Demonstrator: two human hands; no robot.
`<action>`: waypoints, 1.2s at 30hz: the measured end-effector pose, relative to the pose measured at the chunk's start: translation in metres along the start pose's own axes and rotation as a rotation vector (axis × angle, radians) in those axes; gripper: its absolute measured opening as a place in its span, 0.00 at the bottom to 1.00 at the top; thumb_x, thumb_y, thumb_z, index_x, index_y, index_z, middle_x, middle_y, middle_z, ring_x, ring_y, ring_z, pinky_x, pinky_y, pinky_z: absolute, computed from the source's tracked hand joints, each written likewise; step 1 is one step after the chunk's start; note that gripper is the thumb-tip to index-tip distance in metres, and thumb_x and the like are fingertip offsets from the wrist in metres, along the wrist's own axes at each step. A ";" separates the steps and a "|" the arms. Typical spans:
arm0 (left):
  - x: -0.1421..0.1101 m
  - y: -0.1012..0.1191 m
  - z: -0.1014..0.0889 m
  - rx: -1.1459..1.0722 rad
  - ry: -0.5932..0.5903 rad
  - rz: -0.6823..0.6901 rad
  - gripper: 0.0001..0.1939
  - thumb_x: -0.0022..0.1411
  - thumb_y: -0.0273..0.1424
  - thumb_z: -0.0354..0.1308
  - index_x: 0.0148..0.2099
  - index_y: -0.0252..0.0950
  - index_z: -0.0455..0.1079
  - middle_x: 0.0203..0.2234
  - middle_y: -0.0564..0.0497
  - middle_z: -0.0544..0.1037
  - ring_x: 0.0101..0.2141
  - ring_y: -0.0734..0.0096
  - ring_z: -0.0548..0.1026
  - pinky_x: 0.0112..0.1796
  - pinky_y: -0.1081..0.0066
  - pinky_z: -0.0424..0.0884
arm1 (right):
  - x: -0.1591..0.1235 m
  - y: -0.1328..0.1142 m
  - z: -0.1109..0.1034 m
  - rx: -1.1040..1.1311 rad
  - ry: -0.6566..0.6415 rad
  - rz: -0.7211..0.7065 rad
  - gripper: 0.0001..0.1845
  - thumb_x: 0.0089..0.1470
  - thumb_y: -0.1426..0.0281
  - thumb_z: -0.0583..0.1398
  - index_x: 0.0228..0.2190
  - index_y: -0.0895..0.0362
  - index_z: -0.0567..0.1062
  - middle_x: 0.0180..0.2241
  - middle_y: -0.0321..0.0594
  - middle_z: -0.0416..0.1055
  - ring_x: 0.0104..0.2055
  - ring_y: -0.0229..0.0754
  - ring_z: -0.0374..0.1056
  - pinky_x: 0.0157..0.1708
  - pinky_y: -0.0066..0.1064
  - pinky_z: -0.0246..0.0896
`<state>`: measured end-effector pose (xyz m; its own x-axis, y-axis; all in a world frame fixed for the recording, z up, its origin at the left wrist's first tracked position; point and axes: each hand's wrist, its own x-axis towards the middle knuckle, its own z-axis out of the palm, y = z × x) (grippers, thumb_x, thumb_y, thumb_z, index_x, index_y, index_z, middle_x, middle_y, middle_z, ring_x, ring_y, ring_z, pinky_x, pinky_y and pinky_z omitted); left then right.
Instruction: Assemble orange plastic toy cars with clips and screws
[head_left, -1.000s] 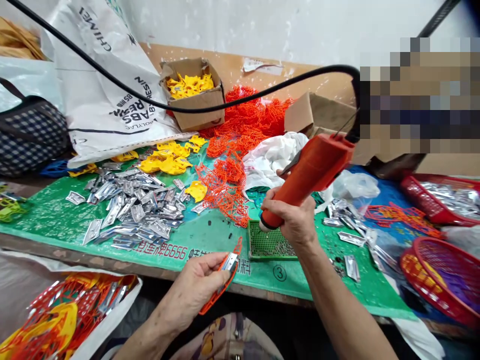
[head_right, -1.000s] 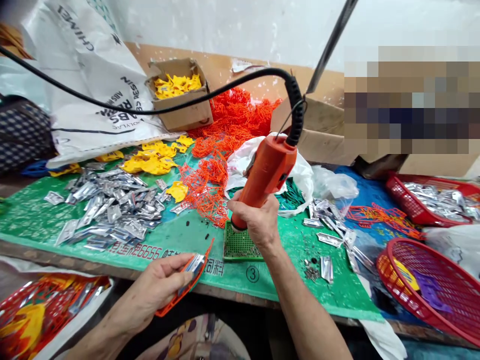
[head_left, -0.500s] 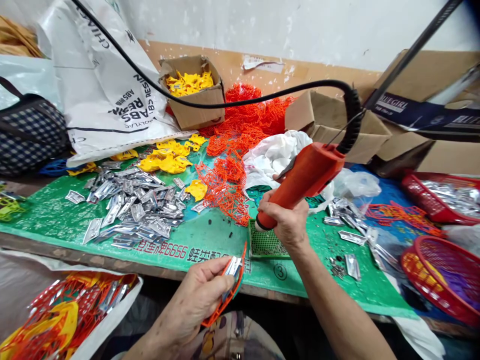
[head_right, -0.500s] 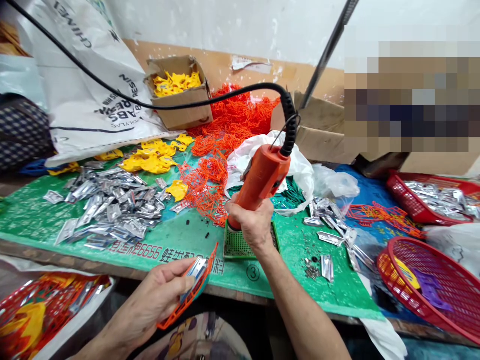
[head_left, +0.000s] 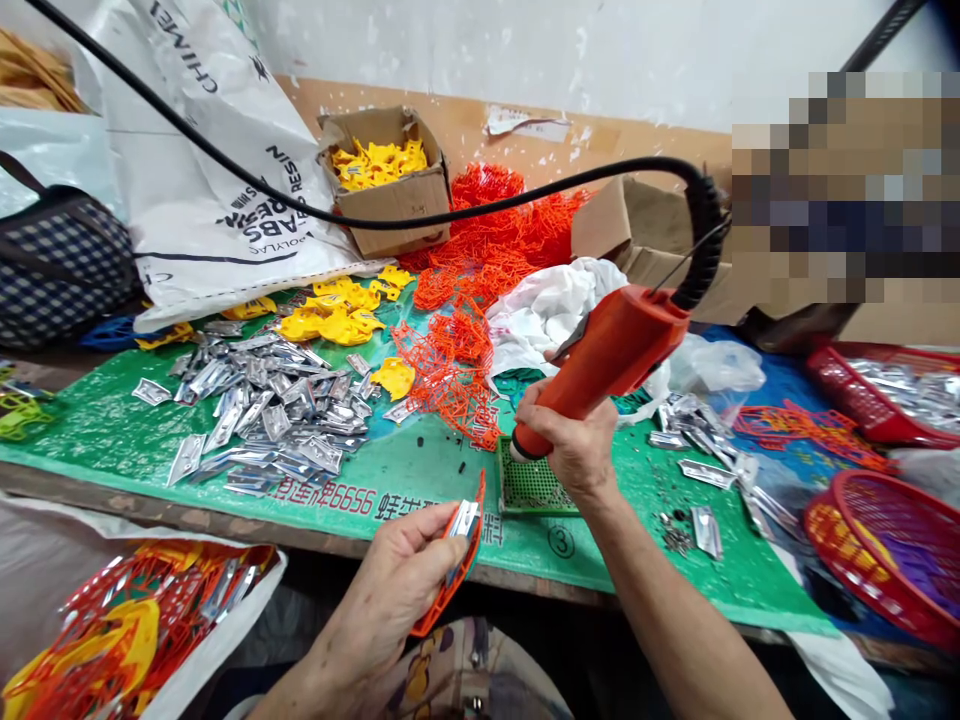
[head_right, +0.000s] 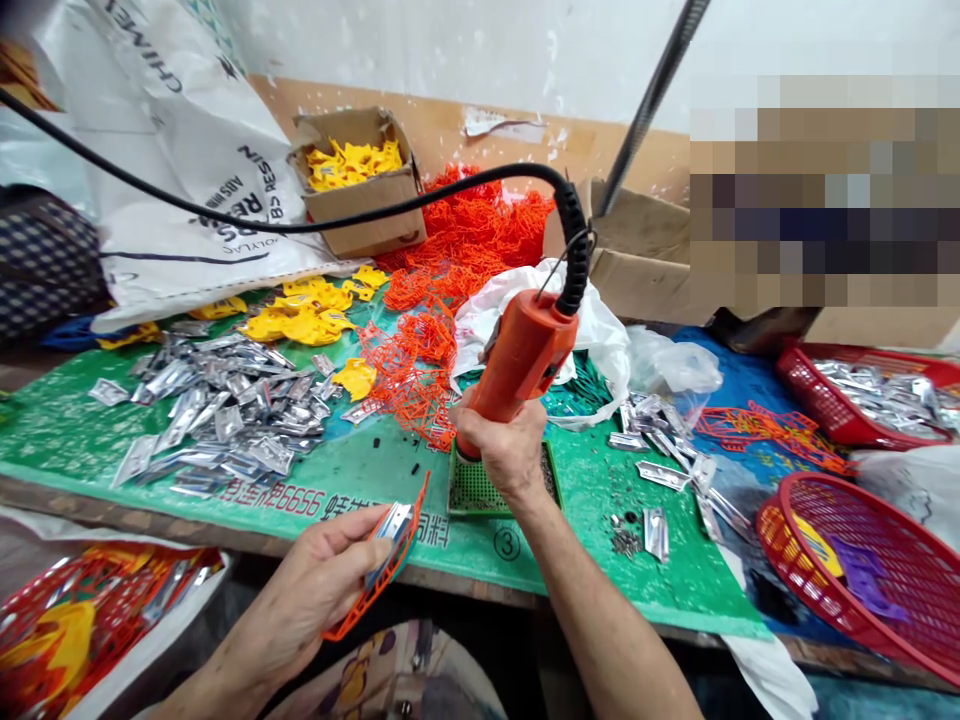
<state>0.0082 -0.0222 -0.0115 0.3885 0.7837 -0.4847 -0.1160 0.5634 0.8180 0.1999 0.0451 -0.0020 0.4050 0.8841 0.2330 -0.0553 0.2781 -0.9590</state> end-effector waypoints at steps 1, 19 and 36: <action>0.001 0.000 0.000 0.003 0.005 -0.004 0.16 0.52 0.34 0.65 0.43 0.36 0.80 0.27 0.53 0.75 0.27 0.75 0.68 0.32 0.75 0.63 | 0.000 0.000 0.000 0.001 -0.006 -0.001 0.06 0.36 0.73 0.68 0.21 0.56 0.76 0.21 0.32 0.70 0.22 0.36 0.63 0.24 0.32 0.61; 0.007 0.001 0.004 0.128 0.027 0.117 0.13 0.53 0.37 0.63 0.38 0.34 0.81 0.22 0.53 0.73 0.25 0.74 0.66 0.29 0.74 0.62 | -0.008 -0.047 -0.005 0.202 -0.002 -0.099 0.13 0.38 0.75 0.66 0.32 0.54 0.75 0.22 0.30 0.68 0.23 0.38 0.65 0.27 0.35 0.64; 0.006 0.001 0.016 0.057 -0.024 0.151 0.15 0.51 0.41 0.66 0.30 0.33 0.77 0.19 0.56 0.65 0.25 0.73 0.62 0.28 0.73 0.58 | -0.056 -0.079 0.015 0.299 -0.141 -0.080 0.29 0.43 0.79 0.64 0.47 0.46 0.70 0.26 0.28 0.71 0.26 0.36 0.68 0.30 0.32 0.68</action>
<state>0.0251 -0.0212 -0.0083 0.3920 0.8515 -0.3482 -0.1226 0.4234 0.8976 0.1676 -0.0203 0.0629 0.2900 0.8924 0.3457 -0.3017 0.4280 -0.8519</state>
